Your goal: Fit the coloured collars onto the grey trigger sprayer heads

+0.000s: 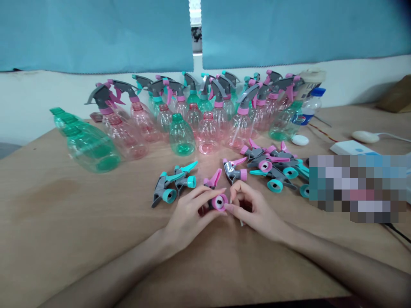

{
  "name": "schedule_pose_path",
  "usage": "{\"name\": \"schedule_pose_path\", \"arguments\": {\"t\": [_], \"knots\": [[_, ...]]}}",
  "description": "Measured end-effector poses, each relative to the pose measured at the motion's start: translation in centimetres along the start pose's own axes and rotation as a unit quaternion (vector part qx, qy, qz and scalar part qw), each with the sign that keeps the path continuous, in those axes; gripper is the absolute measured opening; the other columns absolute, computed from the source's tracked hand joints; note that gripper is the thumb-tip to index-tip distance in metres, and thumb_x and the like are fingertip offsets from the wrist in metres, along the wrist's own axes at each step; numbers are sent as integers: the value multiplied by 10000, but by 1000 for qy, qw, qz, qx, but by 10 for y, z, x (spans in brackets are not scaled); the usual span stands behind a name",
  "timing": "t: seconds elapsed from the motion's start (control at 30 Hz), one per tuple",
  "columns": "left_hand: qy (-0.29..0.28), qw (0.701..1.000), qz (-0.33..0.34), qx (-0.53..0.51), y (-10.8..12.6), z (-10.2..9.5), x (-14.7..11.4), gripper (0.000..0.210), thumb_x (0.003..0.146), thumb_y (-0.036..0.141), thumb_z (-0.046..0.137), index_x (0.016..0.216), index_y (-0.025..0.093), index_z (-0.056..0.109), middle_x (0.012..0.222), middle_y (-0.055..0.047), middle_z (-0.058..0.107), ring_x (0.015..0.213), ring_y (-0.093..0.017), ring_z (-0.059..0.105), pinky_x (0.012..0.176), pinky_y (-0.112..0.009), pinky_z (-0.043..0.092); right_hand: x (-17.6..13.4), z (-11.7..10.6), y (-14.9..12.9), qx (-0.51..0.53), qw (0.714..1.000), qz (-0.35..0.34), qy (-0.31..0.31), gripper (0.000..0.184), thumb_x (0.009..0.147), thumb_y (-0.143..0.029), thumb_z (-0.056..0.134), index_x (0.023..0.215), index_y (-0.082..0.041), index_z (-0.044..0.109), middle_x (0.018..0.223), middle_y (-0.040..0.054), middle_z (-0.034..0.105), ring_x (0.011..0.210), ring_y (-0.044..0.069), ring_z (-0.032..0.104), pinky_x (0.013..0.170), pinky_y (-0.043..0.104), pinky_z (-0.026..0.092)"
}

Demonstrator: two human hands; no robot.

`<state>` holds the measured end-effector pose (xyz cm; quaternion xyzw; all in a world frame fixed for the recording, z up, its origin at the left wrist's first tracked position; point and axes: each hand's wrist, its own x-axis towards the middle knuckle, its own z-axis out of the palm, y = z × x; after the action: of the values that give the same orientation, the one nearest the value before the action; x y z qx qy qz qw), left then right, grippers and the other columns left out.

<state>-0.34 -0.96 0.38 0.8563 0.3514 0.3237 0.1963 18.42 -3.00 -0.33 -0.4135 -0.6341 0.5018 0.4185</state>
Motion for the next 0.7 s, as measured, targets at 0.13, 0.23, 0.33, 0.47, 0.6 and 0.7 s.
{"name": "schedule_pose_path", "arguments": {"t": [0.13, 0.23, 0.33, 0.47, 0.6, 0.7], "knots": [[-3, 1000, -4, 2, -2, 0, -1, 303, 834, 233, 641, 1135, 209, 609, 963, -28, 612, 794, -139, 602, 708, -261, 530, -2, 0, 0, -131, 989, -61, 15, 91, 828, -185, 539, 880, -203, 468, 546, -94, 426, 462, 75, 425, 467, 202, 328], [-4, 1000, -12, 4, -1, 0, -1, 296, 839, 244, 635, 1132, 215, 606, 967, -25, 613, 778, -133, 603, 692, -252, 528, -4, -2, 2, -243, 961, -122, 43, 129, 831, -185, 539, 954, -201, 505, 570, -84, 457, 470, 74, 437, 484, 207, 328], [1, 1000, -8, 10, -1, 0, -1, 292, 841, 270, 633, 1126, 212, 607, 956, -26, 616, 756, -130, 601, 675, -251, 527, -4, -3, 2, -278, 949, -141, 43, 133, 847, -217, 535, 979, -200, 530, 574, -76, 492, 465, 75, 457, 485, 207, 339], [1, 1000, -3, 15, -2, 1, -1, 301, 839, 277, 635, 1132, 216, 599, 954, -28, 618, 733, -127, 591, 653, -246, 516, -4, -4, 2, -276, 950, -141, 37, 116, 851, -228, 538, 962, -198, 554, 567, -70, 514, 462, 78, 469, 485, 206, 348], [11, 1000, -18, 8, -2, 2, -3, 350, 838, 270, 639, 1173, 231, 546, 887, -4, 617, 655, -109, 556, 606, -226, 491, -5, -4, 0, -265, 955, -131, 26, 111, 853, -206, 535, 956, -196, 575, 565, -69, 513, 458, 74, 464, 481, 199, 350], [24, 999, -44, -3, -1, 3, -4, 366, 831, 284, 646, 1168, 218, 517, 781, 29, 608, 563, -92, 508, 549, -206, 459, -5, -5, -2, -255, 959, -124, 18, 128, 857, -199, 532, 974, -191, 585, 559, -70, 503, 453, 71, 457, 473, 191, 349]]}}
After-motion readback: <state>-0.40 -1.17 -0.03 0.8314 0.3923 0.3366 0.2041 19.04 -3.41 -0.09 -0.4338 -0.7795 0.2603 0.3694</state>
